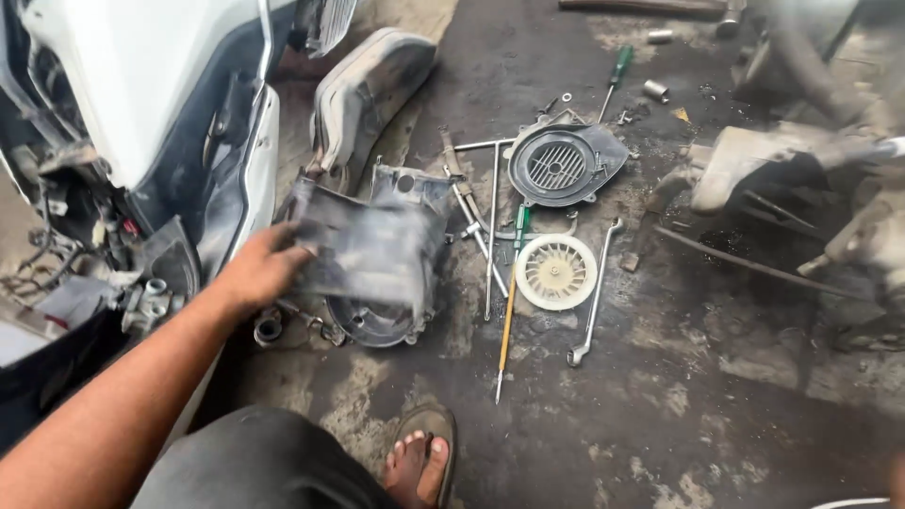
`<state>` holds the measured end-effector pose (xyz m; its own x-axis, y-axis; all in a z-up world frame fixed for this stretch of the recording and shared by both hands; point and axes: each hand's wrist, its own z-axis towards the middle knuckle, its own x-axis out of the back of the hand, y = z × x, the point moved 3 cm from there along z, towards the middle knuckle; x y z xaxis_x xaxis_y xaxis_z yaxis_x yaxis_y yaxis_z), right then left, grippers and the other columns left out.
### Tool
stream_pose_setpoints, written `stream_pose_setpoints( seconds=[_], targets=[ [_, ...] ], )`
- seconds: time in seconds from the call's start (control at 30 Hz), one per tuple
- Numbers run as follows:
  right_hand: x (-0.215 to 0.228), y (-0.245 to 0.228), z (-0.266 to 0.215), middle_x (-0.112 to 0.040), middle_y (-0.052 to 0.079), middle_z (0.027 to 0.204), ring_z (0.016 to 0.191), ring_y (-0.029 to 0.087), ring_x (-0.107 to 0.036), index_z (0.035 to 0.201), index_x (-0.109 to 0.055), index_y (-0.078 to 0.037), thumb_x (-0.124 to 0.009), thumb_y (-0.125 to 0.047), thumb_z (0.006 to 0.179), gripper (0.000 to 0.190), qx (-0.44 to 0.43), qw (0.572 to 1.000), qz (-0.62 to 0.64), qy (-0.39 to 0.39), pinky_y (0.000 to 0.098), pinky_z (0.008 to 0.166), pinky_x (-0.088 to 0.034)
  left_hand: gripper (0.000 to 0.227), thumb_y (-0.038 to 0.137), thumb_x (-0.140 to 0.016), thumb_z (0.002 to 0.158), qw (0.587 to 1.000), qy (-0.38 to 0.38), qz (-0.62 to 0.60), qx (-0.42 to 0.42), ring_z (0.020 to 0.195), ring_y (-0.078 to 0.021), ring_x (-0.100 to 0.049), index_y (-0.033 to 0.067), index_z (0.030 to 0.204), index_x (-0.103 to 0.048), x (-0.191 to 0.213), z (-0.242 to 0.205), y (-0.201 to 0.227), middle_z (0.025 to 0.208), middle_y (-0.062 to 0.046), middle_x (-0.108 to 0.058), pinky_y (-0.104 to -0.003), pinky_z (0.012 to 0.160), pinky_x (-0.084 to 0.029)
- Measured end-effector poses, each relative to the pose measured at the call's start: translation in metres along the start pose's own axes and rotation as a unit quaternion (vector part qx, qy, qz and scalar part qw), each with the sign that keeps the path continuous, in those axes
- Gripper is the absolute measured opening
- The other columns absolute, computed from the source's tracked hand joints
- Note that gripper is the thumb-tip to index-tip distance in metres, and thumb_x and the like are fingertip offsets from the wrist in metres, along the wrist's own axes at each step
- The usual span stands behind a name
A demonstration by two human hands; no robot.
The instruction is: The person works on a scooter engine placed on the ground, using wrenches, pliers, a screwdriver and a hammer to loosen fasteners and remove parts. They detach a cylinder head cover, lift it off the engine, set it on the ground, and continue working on the engine with a screwdriver.
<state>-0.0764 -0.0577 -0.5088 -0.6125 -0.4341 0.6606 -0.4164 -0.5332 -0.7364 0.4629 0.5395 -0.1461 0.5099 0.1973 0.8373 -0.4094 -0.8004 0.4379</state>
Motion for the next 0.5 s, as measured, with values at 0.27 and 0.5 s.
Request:
stream_pose_setpoints(
  seconds=[0.27, 0.5],
  targets=[
    [0.01, -0.308, -0.07, -0.07, 0.011, 0.127, 0.115, 0.017, -0.068, 0.126, -0.075, -0.01, -0.075, -0.018, 0.094, 0.033, -0.052, 0.995, 0.083, -0.027, 0.0336, 0.094, -0.054, 0.043, 0.02, -0.064, 0.091, 0.921, 0.209, -0.255, 0.206, 0.091, -0.0211, -0.066, 0.0018, 0.13, -0.067, -0.049, -0.092, -0.082, 0.11, -0.013, -0.074, -0.034, 0.081, -0.051],
    [-0.008, -0.439, -0.026, -0.076, 0.009, 0.12, 0.108, 0.021, -0.074, 0.114, -0.077, -0.009, -0.077, -0.021, 0.08, 0.036, 0.121, 0.955, 0.059, -0.262, 0.0327, 0.092, -0.055, 0.053, 0.028, -0.068, 0.084, 0.904, 0.236, -0.235, 0.266, 0.108, -0.029, -0.068, 0.003, 0.131, -0.064, -0.134, -0.13, -0.123, 0.118, -0.017, -0.072, -0.039, 0.093, -0.049]
  ],
)
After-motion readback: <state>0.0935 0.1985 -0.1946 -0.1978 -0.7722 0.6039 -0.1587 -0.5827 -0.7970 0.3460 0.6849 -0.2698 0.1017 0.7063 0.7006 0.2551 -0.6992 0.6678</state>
